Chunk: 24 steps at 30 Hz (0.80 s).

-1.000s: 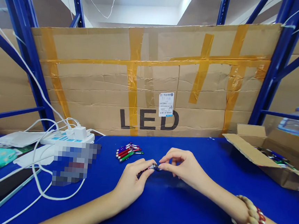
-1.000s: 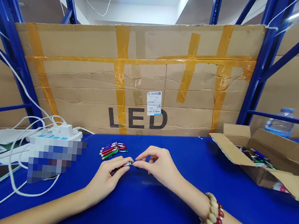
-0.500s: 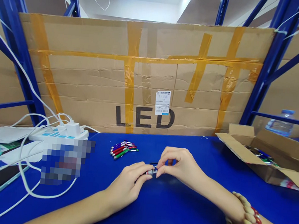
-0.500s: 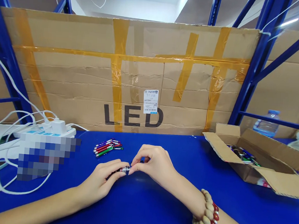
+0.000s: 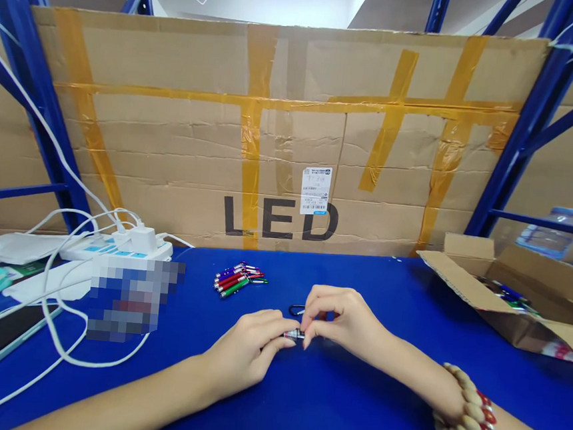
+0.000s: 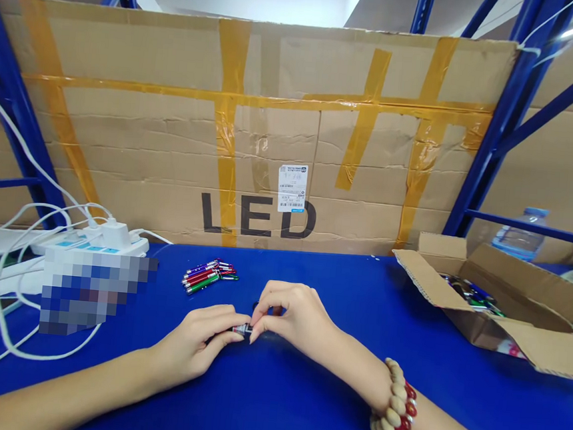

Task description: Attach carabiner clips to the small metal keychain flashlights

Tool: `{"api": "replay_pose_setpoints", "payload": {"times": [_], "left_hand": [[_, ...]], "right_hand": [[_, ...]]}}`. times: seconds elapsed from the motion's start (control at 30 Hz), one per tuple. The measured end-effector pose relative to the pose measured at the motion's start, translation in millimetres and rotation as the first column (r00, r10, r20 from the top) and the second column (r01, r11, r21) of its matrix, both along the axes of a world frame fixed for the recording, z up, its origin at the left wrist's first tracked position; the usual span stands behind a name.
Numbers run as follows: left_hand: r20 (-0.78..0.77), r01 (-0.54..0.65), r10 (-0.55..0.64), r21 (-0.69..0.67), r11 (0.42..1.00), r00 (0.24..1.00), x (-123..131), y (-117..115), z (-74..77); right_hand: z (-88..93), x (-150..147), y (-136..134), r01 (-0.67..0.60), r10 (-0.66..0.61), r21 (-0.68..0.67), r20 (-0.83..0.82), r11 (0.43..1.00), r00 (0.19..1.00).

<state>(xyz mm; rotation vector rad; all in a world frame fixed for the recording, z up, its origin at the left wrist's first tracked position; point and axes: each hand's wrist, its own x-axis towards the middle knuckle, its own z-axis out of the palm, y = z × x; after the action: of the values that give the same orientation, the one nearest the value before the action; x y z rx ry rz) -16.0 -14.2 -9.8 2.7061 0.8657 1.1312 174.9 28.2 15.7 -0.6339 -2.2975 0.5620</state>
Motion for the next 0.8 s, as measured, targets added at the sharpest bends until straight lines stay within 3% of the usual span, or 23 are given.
{"api": "replay_pose_setpoints", "payload": {"times": [0.17, 0.3, 0.4, 0.5, 0.63, 0.7, 0.8], "left_hand": [[-0.005, -0.026, 0.026, 0.019, 0.999, 1.0, 0, 1, -1.5], [0.021, -0.049, 0.049, 0.02, 0.999, 0.999, 0, 2, -1.4], [0.027, -0.072, 0.071, 0.031, 0.997, 0.997, 0, 1, -1.1], [0.009, -0.086, 0.085, 0.08, 0.993, 0.996, 0, 1, -0.6], [0.003, -0.097, 0.097, 0.106, 0.99, 0.995, 1, 0, -0.1], [0.006, -0.113, 0.113, 0.101, 0.989, 0.994, 1, -1, 0.3], [0.014, -0.139, 0.138, 0.092, 0.986, 0.99, 2, -2, 1.3]], "right_hand": [[-2.3, 0, 2, 0.027, -0.028, -0.098, -0.014, 0.995, 1.0], [-2.8, -4, 0, 0.055, -0.071, -0.26, -0.051, 0.964, 0.996], [-1.9, -7, -3, 0.059, -0.102, -0.455, -0.071, 0.889, 0.992], [0.5, -10, -7, 0.071, -0.124, -0.638, -0.038, 0.767, 0.992], [4.1, -9, -9, 0.038, -0.111, -0.77, -0.043, 0.637, 0.993], [4.7, -8, -9, 0.018, -0.109, -0.799, -0.059, 0.601, 0.992], [5.0, -7, -7, 0.012, -0.117, -0.798, -0.073, 0.602, 0.99]]}}
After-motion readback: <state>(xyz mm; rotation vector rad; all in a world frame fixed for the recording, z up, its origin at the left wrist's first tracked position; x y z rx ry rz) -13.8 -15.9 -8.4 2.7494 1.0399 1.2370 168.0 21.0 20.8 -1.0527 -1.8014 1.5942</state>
